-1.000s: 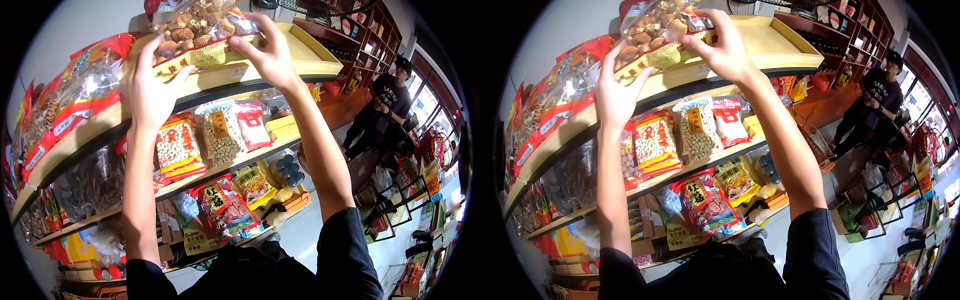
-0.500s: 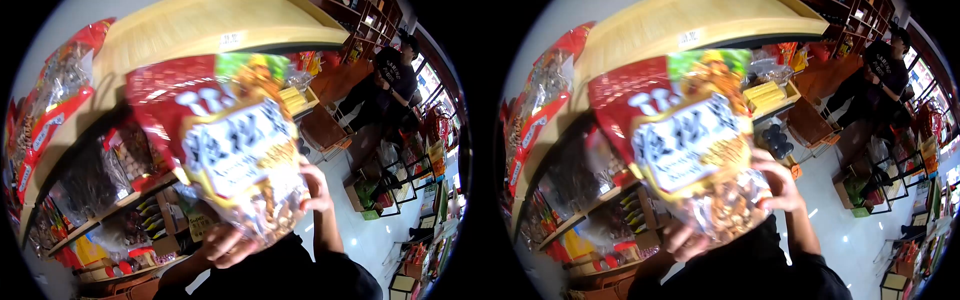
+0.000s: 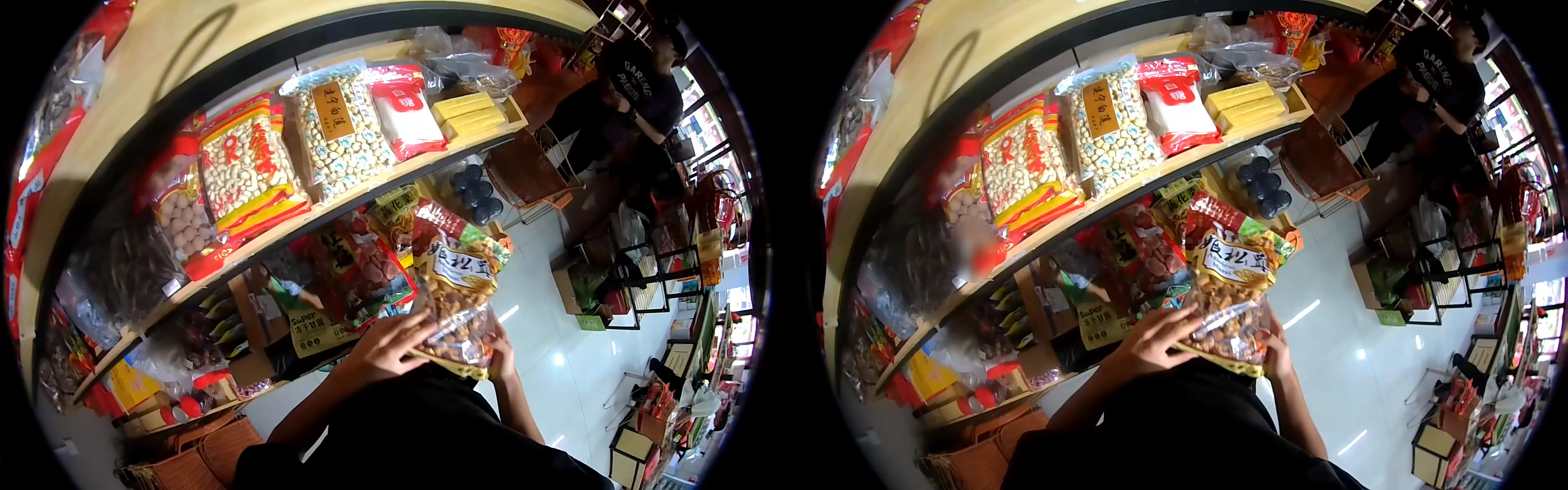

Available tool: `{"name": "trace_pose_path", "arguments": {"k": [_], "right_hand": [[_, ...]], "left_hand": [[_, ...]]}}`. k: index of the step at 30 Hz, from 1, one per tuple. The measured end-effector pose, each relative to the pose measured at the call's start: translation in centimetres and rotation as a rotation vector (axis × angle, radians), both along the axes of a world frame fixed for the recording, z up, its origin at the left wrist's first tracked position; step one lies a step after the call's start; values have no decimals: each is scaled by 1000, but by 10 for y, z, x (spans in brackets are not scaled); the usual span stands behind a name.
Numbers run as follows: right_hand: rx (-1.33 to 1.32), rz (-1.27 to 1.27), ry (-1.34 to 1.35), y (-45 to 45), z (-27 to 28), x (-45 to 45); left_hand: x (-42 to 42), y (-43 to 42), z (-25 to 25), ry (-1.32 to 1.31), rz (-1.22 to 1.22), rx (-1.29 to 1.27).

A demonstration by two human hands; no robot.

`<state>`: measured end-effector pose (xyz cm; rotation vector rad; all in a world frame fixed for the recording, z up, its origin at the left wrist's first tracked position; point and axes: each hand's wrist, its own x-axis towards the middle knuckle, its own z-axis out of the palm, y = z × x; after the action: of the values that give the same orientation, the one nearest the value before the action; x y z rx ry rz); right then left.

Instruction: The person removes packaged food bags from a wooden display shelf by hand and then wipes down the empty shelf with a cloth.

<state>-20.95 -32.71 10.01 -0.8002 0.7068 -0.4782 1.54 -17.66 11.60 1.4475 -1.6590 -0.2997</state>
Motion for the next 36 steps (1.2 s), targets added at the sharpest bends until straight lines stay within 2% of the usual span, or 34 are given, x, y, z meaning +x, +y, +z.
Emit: {"name": "trace_pose_path", "arguments": {"k": [2, 3, 5, 6, 10, 13, 14, 15, 16, 17, 19, 20, 21, 23, 24, 25, 27, 30, 31, 33, 35, 36], "right_hand": [[-10, 49, 21, -16, -16, 6], [-52, 85, 134, -27, -33, 9], [-111, 177, 76, -48, -67, 22], [-184, 248, 129, -58, -50, 39], [-351, 519, 204, -117, -63, 88], [-612, 663, 103, -173, -104, 130], [-626, 678, 294, -174, -59, 141], [-536, 727, 229, -188, -69, 152], [-706, 808, 267, -199, -60, 166], [-882, 785, 284, -209, -85, 181], [-903, 853, 322, -226, -98, 202], [-988, 810, 258, -235, -124, 215], [-1073, 763, 197, -243, -148, 227], [-1088, 742, 237, -247, -137, 234], [-1194, 711, 303, -251, -143, 242], [-1192, 762, 442, -258, -147, 249], [-1305, 663, 516, -263, -164, 249], [-1197, 610, 524, -264, -194, 249], [-1200, 618, 524, -261, -198, 244], [-1236, 559, 593, -244, -187, 225], [-1248, 636, 656, -236, -186, 212], [-1247, 553, 731, -229, -190, 204]], "left_hand": [[-1, -5, -20, 69, 74, 136], [3, -7, -27, 75, 100, 233], [6, -11, -44, 157, 167, 366], [10, -15, -51, 151, 184, 354], [23, -26, -73, 233, 271, 350], [36, -49, -100, 327, 326, 222], [40, -60, -103, 344, 363, 202], [42, -71, -107, 365, 398, 183], [45, -81, -121, 479, 431, 234], [51, -93, -135, 467, 443, 222], [55, -115, -146, 331, 512, 198], [55, -124, -146, 223, 542, 142], [54, -131, -152, 288, 589, 141], [65, -141, -175, 252, 604, 89], [64, -147, -174, 301, 617, 114], [68, -153, -176, 295, 597, 152], [68, -159, -173, 349, 568, 305], [66, -167, -179, 293, 505, 429], [62, -167, -181, 540, 466, 480], [54, -165, -187, 372, 470, 504], [47, -161, -204, 445, 506, 560], [49, -156, -219, 414, 467, 558]]}}
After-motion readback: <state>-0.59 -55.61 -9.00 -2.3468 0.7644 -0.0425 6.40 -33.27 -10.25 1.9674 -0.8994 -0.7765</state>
